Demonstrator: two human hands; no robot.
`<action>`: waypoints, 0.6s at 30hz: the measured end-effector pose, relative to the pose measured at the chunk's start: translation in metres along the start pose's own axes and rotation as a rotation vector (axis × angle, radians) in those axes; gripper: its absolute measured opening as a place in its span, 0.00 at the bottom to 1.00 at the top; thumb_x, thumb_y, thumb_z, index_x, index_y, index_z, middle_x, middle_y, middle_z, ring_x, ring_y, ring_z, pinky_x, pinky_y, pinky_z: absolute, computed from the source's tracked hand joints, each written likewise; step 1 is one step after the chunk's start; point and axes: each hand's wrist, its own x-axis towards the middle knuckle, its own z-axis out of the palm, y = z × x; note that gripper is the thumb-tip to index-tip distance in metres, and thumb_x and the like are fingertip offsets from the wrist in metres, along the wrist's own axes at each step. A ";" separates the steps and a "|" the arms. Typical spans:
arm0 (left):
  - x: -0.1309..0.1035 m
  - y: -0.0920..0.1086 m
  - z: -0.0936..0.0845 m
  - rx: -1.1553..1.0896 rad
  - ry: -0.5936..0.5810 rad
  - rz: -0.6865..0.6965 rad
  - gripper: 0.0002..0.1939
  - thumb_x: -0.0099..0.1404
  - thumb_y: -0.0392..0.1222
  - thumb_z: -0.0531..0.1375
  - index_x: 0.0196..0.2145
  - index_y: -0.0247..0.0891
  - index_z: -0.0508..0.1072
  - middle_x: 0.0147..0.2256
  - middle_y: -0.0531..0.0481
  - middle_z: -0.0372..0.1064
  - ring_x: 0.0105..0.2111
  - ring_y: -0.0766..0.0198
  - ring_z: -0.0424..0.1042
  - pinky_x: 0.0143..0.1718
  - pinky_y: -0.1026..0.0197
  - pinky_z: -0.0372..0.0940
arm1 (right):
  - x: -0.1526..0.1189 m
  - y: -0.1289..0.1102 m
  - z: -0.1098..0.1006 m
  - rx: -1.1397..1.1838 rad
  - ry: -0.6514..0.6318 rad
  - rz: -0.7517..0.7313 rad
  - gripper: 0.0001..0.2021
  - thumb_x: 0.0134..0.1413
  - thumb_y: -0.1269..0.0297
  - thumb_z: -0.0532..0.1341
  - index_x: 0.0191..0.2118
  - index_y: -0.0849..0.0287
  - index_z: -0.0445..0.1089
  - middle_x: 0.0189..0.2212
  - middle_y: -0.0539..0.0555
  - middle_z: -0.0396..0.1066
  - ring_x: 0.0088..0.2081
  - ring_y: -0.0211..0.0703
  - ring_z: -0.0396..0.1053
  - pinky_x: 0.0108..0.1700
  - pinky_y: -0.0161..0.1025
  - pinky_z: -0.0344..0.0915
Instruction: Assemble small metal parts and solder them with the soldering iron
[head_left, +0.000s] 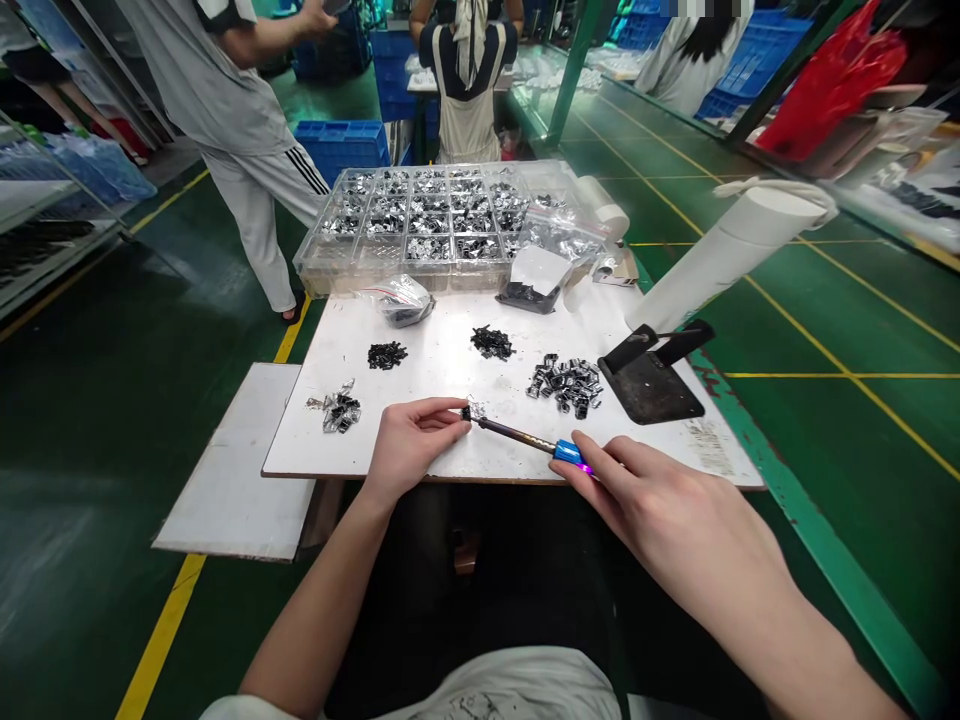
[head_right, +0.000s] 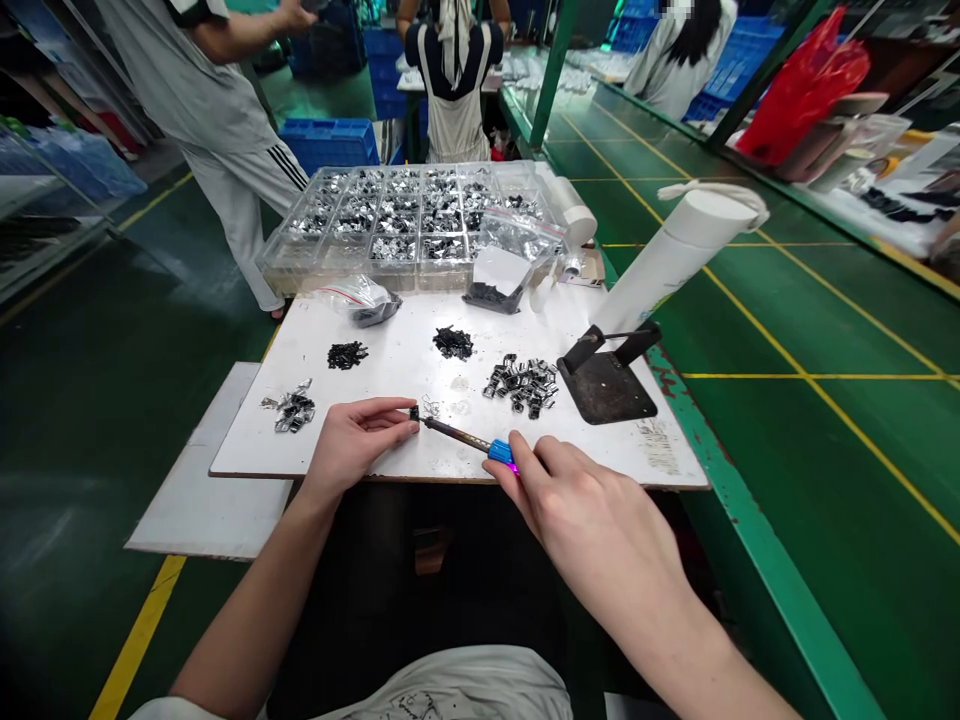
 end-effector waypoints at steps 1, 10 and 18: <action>0.000 0.000 0.000 0.003 -0.001 0.003 0.18 0.53 0.43 0.73 0.42 0.37 0.84 0.33 0.46 0.82 0.34 0.58 0.81 0.42 0.60 0.76 | 0.000 0.000 0.000 0.000 -0.002 -0.001 0.22 0.72 0.51 0.50 0.47 0.61 0.76 0.24 0.50 0.68 0.19 0.40 0.65 0.24 0.42 0.46; 0.000 -0.001 -0.001 0.032 -0.011 0.026 0.16 0.54 0.41 0.73 0.42 0.39 0.84 0.32 0.48 0.81 0.32 0.60 0.80 0.41 0.61 0.77 | 0.005 0.001 -0.005 0.014 0.001 -0.039 0.25 0.74 0.54 0.45 0.42 0.62 0.76 0.22 0.49 0.64 0.18 0.39 0.62 0.24 0.42 0.44; 0.001 -0.004 -0.001 0.036 -0.004 0.026 0.16 0.54 0.41 0.73 0.41 0.39 0.84 0.32 0.48 0.81 0.33 0.60 0.80 0.41 0.60 0.77 | 0.008 -0.001 -0.005 0.031 -0.005 -0.038 0.25 0.74 0.55 0.44 0.40 0.61 0.75 0.21 0.49 0.62 0.17 0.40 0.62 0.23 0.42 0.43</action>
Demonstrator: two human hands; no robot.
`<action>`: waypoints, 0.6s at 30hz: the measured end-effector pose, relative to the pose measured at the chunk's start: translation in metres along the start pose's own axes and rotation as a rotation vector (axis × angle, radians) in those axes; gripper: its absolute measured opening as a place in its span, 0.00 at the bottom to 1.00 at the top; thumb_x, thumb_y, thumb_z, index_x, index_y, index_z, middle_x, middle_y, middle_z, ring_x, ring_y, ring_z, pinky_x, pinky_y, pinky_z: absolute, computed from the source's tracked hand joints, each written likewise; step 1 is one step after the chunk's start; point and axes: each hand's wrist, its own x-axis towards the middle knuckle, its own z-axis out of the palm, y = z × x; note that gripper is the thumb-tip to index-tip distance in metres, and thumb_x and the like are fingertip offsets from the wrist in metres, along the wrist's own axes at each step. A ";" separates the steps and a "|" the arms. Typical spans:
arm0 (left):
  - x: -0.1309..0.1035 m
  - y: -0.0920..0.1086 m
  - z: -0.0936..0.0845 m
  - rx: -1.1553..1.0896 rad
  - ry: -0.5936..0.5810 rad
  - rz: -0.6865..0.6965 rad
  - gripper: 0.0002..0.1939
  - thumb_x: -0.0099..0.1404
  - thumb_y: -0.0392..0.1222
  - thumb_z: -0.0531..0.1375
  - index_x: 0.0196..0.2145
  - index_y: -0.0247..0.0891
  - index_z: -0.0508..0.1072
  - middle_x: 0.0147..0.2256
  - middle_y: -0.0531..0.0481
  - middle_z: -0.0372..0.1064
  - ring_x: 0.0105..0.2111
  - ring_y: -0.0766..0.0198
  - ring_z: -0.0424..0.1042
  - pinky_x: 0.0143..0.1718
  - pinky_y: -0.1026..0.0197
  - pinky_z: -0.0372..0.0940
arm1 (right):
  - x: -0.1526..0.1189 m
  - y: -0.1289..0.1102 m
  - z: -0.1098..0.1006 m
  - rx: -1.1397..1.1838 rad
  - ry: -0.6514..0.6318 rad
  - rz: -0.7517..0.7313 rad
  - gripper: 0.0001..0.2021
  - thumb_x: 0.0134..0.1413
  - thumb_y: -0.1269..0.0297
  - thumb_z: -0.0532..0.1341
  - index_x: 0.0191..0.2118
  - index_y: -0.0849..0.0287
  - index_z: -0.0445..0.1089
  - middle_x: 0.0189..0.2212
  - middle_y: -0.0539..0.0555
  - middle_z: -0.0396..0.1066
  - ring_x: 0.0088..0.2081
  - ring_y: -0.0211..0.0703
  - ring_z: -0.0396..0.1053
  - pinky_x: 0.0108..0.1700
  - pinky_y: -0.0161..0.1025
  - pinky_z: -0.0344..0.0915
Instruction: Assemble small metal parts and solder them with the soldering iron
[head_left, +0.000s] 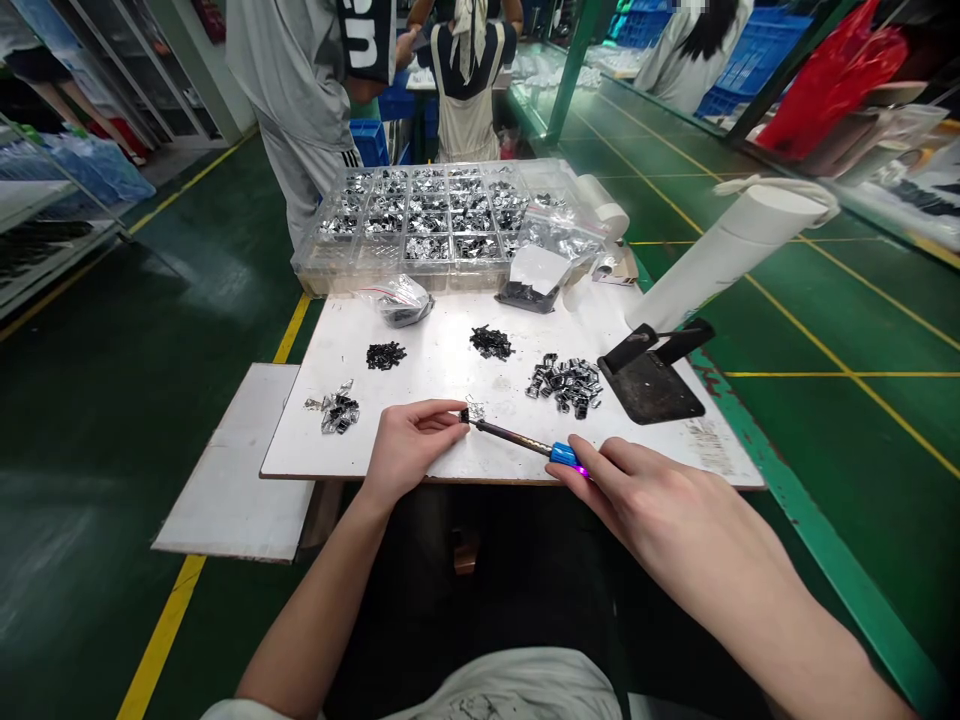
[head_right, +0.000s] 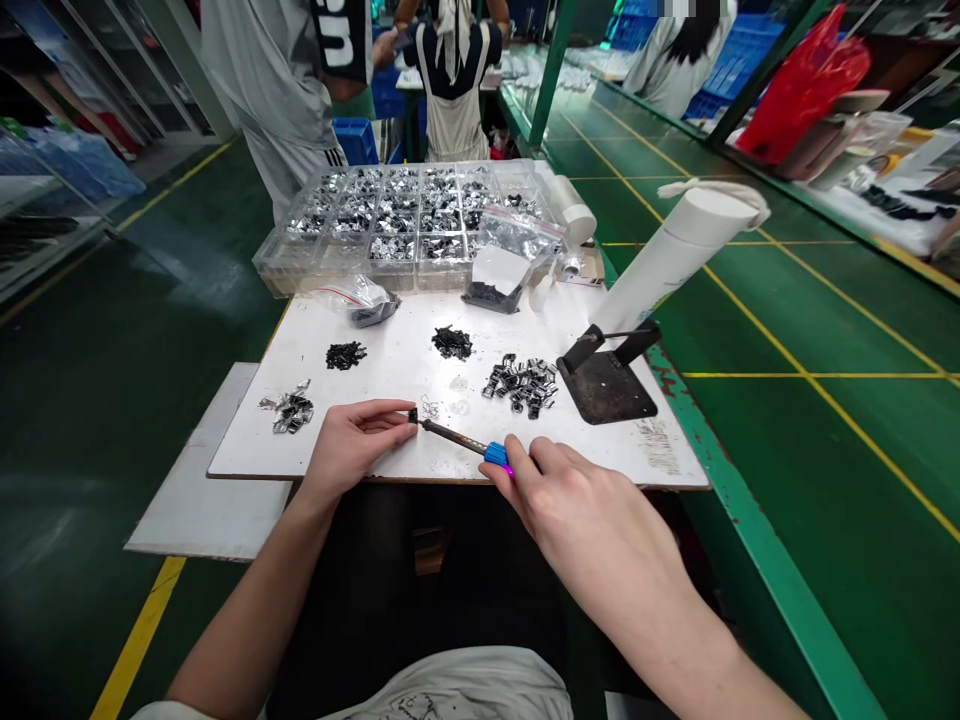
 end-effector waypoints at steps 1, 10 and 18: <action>0.000 0.000 0.000 -0.002 0.001 0.000 0.16 0.54 0.41 0.73 0.41 0.38 0.84 0.32 0.48 0.81 0.33 0.60 0.80 0.41 0.60 0.77 | 0.000 -0.001 0.000 0.002 0.001 0.003 0.25 0.74 0.55 0.44 0.39 0.61 0.75 0.21 0.49 0.62 0.17 0.40 0.62 0.23 0.42 0.43; -0.001 0.002 -0.002 -0.065 0.004 -0.004 0.17 0.53 0.43 0.74 0.41 0.38 0.84 0.32 0.48 0.81 0.34 0.59 0.80 0.43 0.60 0.77 | -0.029 0.028 -0.007 0.148 0.147 0.275 0.20 0.70 0.51 0.53 0.48 0.60 0.75 0.30 0.54 0.76 0.27 0.41 0.73 0.28 0.38 0.59; -0.001 0.001 -0.005 -0.003 0.023 -0.002 0.17 0.52 0.44 0.74 0.40 0.39 0.83 0.35 0.47 0.81 0.38 0.57 0.80 0.46 0.58 0.76 | -0.101 0.071 0.028 -0.091 -0.094 0.921 0.22 0.66 0.51 0.52 0.46 0.61 0.78 0.33 0.61 0.78 0.28 0.51 0.71 0.30 0.43 0.60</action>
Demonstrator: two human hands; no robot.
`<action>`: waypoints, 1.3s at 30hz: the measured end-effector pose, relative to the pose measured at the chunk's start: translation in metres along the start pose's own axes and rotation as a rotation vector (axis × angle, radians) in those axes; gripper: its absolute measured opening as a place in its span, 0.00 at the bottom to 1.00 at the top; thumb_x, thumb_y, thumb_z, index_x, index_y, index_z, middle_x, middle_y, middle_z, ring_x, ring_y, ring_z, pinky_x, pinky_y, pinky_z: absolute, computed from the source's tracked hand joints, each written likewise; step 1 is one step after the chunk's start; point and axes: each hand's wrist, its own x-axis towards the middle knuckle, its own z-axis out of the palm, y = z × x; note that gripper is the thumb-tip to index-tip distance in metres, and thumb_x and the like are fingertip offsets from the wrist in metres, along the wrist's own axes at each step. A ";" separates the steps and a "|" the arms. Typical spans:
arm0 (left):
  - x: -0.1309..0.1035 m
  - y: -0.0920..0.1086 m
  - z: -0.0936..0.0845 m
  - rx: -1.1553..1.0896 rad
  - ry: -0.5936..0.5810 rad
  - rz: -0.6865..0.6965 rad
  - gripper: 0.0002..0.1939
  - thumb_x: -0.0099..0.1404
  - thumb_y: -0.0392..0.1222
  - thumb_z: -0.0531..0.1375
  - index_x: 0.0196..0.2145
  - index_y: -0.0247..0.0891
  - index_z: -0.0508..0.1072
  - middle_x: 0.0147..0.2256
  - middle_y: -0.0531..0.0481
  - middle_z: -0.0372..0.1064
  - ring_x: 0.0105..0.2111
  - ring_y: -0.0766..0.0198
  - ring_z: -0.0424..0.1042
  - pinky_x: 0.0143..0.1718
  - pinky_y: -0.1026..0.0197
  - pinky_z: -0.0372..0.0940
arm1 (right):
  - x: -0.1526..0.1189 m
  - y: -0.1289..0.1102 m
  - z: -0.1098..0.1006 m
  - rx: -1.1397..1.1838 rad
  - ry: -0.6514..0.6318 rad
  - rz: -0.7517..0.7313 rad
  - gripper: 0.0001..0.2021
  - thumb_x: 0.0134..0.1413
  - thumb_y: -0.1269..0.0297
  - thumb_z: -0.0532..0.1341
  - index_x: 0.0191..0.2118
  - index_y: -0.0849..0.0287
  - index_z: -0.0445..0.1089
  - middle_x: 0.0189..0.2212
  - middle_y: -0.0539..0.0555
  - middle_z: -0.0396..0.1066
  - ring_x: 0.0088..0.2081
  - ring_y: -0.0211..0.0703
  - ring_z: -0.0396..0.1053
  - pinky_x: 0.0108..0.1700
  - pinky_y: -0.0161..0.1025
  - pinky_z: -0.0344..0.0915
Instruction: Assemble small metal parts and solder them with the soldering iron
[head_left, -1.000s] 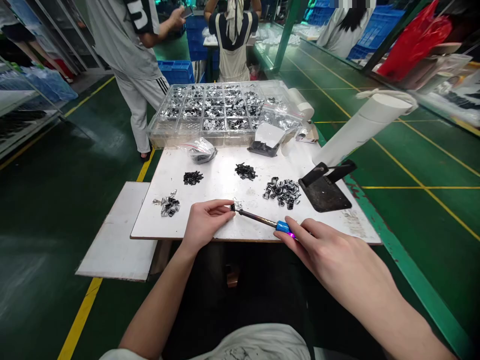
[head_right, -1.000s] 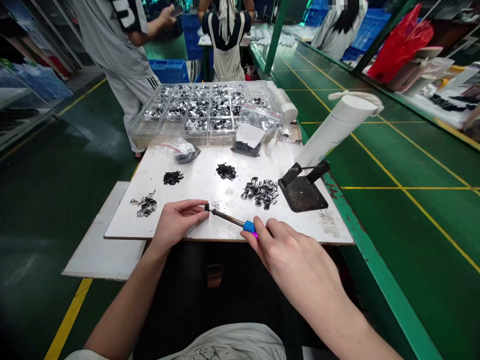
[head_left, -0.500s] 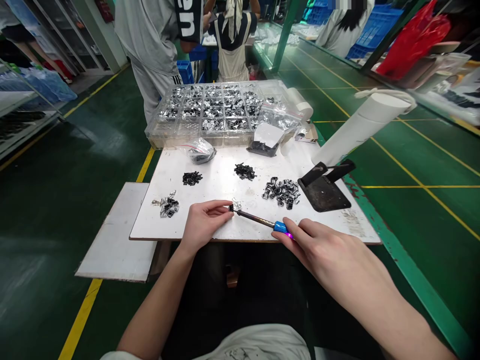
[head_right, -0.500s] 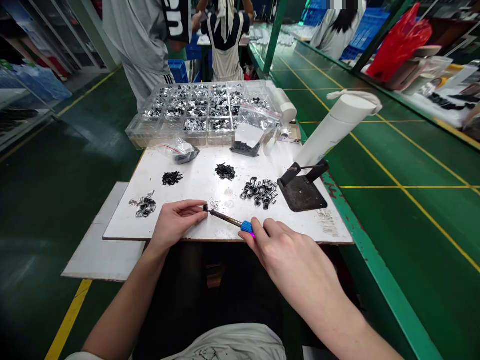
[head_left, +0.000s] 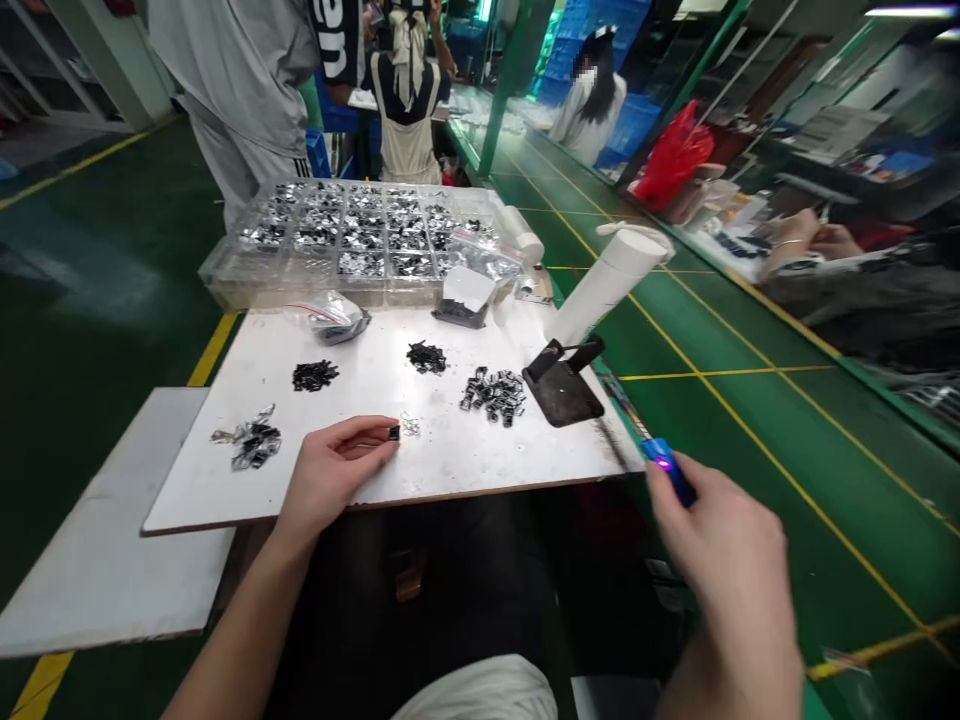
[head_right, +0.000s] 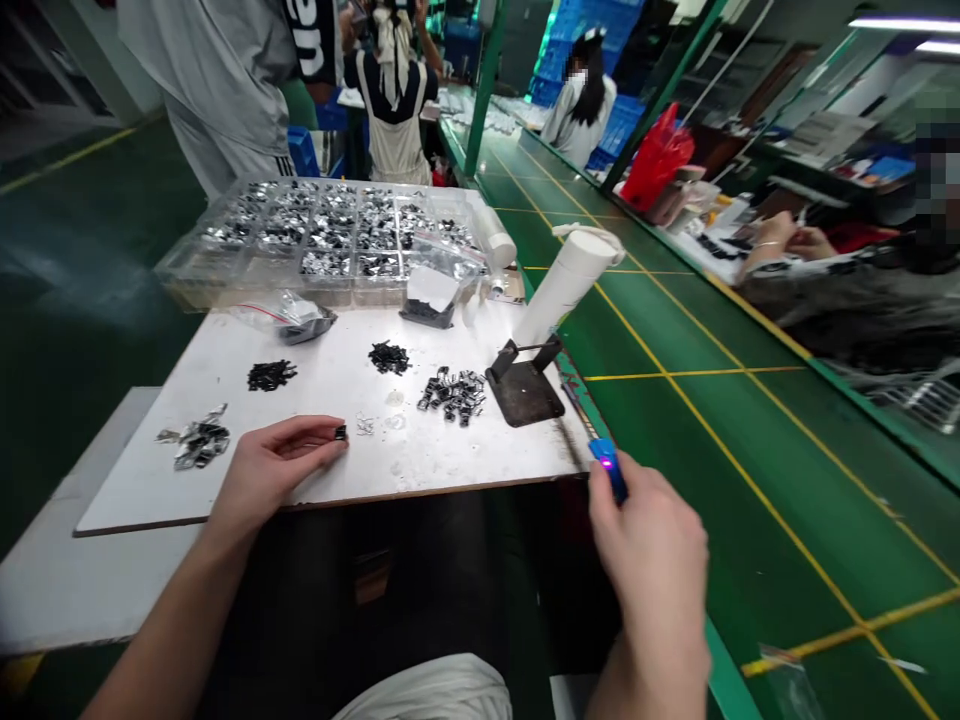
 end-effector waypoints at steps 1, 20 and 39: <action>0.001 -0.001 0.000 0.011 -0.001 0.003 0.17 0.52 0.44 0.74 0.40 0.39 0.83 0.36 0.47 0.81 0.38 0.57 0.80 0.46 0.58 0.76 | 0.000 -0.001 0.006 0.040 -0.024 -0.004 0.21 0.65 0.53 0.52 0.47 0.61 0.77 0.35 0.61 0.78 0.31 0.52 0.72 0.32 0.43 0.61; -0.001 0.003 0.004 0.068 -0.097 0.074 0.13 0.58 0.44 0.70 0.40 0.37 0.80 0.33 0.48 0.74 0.34 0.62 0.75 0.38 0.62 0.73 | 0.055 -0.123 0.007 0.694 0.124 -0.386 0.12 0.65 0.59 0.58 0.42 0.60 0.77 0.39 0.59 0.75 0.42 0.49 0.72 0.44 0.45 0.67; -0.005 0.013 0.003 0.137 -0.317 0.156 0.09 0.55 0.34 0.66 0.37 0.36 0.80 0.33 0.47 0.78 0.34 0.59 0.76 0.42 0.58 0.72 | 0.098 -0.346 0.032 0.536 -0.443 -1.287 0.12 0.61 0.75 0.56 0.38 0.64 0.79 0.39 0.60 0.75 0.39 0.45 0.69 0.40 0.37 0.61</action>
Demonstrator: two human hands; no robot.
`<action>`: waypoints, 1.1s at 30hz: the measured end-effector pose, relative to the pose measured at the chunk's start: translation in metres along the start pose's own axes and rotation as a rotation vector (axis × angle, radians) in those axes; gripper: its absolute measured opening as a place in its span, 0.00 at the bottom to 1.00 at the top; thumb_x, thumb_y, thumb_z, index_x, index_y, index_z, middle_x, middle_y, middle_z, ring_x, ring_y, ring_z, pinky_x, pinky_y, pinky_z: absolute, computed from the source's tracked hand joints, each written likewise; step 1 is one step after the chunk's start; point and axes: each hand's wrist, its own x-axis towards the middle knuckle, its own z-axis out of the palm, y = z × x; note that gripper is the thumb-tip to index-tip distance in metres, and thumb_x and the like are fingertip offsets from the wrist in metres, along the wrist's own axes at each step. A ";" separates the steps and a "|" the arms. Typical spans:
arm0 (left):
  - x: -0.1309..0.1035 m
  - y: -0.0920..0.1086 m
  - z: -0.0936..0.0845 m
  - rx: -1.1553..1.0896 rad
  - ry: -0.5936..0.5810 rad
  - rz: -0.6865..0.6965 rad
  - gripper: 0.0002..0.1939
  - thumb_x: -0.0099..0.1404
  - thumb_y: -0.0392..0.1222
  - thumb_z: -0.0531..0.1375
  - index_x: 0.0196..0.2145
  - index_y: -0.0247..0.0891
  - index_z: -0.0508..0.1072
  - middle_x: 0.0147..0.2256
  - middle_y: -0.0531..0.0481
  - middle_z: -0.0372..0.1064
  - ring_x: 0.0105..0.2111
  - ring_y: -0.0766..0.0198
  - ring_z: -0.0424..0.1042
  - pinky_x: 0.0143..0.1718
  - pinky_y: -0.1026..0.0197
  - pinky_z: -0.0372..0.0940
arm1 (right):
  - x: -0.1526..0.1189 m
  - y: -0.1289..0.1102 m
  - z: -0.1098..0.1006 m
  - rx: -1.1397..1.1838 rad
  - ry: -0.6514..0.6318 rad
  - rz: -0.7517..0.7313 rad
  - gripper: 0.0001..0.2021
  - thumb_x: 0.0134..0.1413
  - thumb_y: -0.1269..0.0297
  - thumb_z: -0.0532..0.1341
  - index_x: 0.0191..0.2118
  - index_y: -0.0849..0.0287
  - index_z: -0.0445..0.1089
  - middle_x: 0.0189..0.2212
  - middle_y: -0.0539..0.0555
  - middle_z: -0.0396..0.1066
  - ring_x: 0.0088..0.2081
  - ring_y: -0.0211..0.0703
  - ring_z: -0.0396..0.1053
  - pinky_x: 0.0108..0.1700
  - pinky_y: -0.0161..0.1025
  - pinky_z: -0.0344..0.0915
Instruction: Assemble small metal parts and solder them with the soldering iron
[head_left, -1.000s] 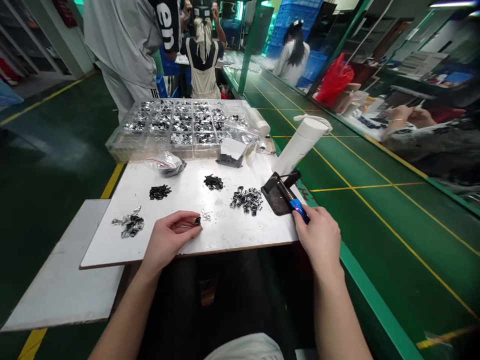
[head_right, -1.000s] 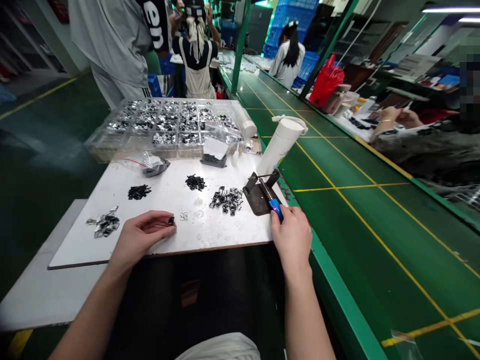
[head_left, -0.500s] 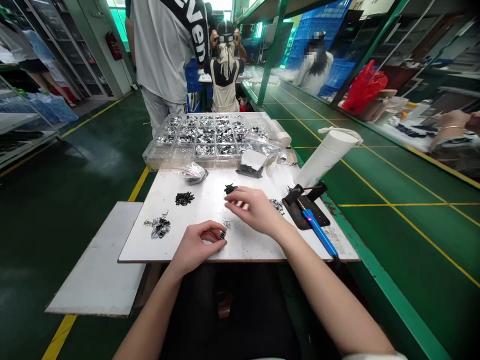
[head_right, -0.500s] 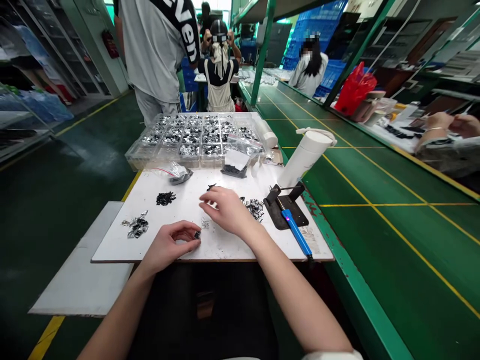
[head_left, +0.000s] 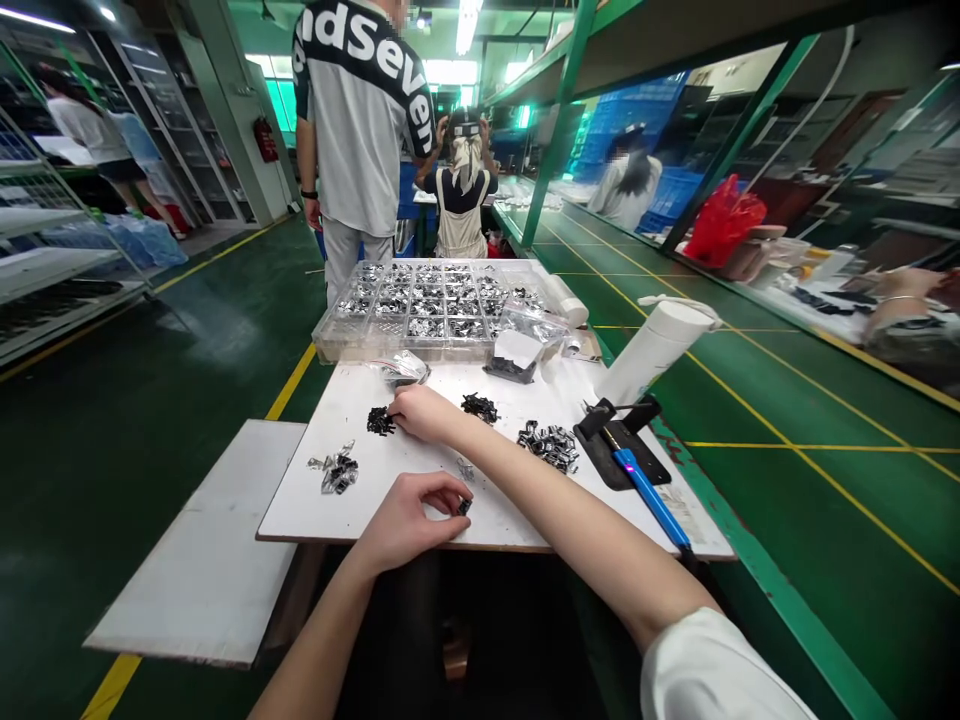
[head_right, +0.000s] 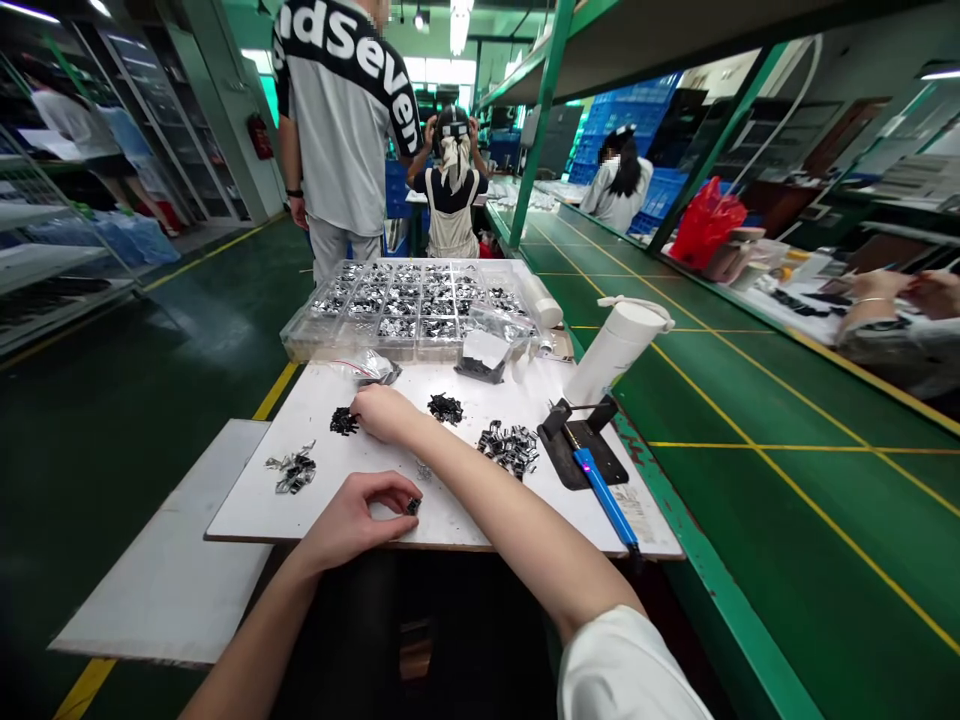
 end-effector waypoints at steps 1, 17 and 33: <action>0.000 0.000 0.000 -0.003 0.000 0.003 0.10 0.55 0.34 0.66 0.37 0.36 0.80 0.33 0.47 0.78 0.34 0.59 0.76 0.42 0.58 0.72 | 0.000 0.000 -0.001 -0.005 0.002 0.002 0.13 0.61 0.74 0.56 0.38 0.63 0.79 0.38 0.60 0.76 0.38 0.45 0.69 0.40 0.37 0.61; 0.000 -0.001 0.001 -0.017 0.008 0.013 0.10 0.56 0.35 0.66 0.38 0.36 0.79 0.32 0.48 0.76 0.34 0.61 0.75 0.42 0.59 0.72 | 0.001 0.005 0.009 0.048 0.043 0.037 0.16 0.61 0.73 0.57 0.46 0.55 0.80 0.44 0.58 0.75 0.42 0.45 0.71 0.38 0.36 0.60; 0.000 -0.002 0.000 -0.023 0.061 -0.007 0.10 0.58 0.37 0.66 0.39 0.37 0.80 0.34 0.47 0.77 0.35 0.60 0.77 0.41 0.59 0.73 | -0.013 0.019 0.008 0.315 0.312 -0.008 0.10 0.63 0.72 0.61 0.43 0.60 0.81 0.42 0.57 0.80 0.43 0.43 0.75 0.49 0.38 0.66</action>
